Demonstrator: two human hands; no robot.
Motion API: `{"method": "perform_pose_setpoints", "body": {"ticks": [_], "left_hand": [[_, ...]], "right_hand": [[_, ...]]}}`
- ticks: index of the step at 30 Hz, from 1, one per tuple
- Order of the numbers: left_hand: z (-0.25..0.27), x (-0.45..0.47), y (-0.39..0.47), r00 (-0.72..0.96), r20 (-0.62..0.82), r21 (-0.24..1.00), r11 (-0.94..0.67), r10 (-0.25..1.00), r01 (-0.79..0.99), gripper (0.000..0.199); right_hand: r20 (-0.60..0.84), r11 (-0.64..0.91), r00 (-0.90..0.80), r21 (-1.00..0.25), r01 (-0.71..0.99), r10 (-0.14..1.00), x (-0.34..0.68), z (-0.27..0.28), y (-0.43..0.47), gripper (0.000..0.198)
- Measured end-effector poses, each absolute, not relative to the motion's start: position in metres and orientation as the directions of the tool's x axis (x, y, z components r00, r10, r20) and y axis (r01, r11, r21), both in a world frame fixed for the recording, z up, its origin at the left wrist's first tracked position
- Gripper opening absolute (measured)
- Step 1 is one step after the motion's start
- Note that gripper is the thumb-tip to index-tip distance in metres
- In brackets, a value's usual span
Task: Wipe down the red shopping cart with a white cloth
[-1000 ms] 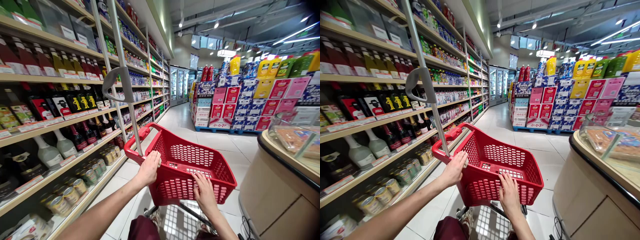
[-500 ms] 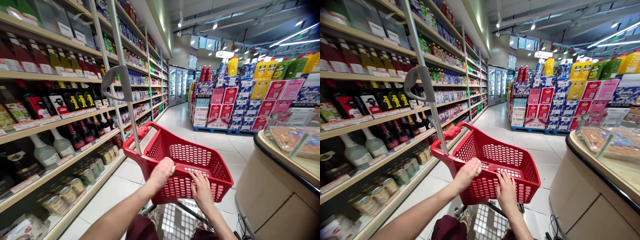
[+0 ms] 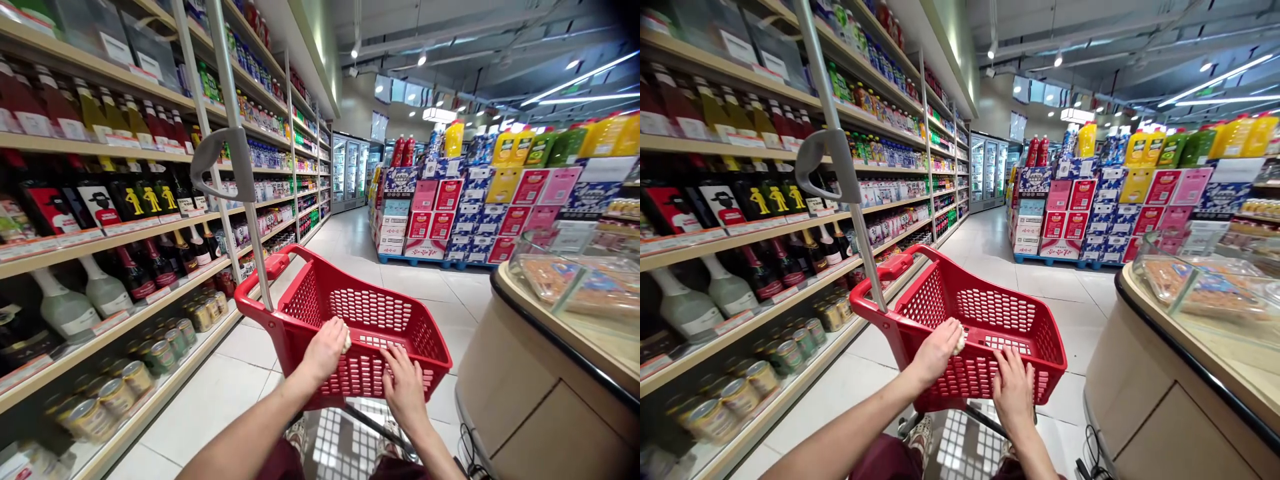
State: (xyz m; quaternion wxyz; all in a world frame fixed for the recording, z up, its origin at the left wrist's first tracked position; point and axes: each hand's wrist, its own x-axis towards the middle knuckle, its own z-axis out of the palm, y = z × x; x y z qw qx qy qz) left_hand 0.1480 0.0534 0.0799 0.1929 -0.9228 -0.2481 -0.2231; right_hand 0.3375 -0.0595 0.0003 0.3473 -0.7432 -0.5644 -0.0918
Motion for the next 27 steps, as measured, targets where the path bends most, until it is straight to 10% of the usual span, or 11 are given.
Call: {"method": "perform_pose_setpoints", "body": {"ticks": [6,13,21,24,27], "left_hand": [[0.107,0.101,0.072,0.578,0.608,-0.152,-0.636,0.544,0.757,0.046],[0.075,0.158,0.045,0.779,0.514,-0.209,-0.829,0.358,0.518,0.043],[0.084,0.14,0.049,0.642,0.611,0.005,-0.813,0.463,0.582,0.047],[0.059,0.175,0.016,0.616,0.542,0.373,-0.821,0.572,0.433,0.048],[0.044,0.19,-0.01,0.398,0.334,0.878,-0.436,0.855,0.199,0.045]], "right_hand": [[0.555,-0.166,0.424,-0.454,0.875,0.716,0.353,-0.008,-0.066,0.04],[0.571,-0.113,0.365,-0.427,0.897,0.736,0.345,-0.002,-0.067,0.042],[0.594,0.039,0.414,-0.602,0.798,0.69,0.346,-0.003,-0.077,0.039],[0.544,0.2,0.317,-0.691,0.695,0.777,0.304,0.011,-0.07,0.04],[0.457,0.206,0.302,-0.774,0.599,0.837,0.264,0.023,-0.066,0.045]]}}
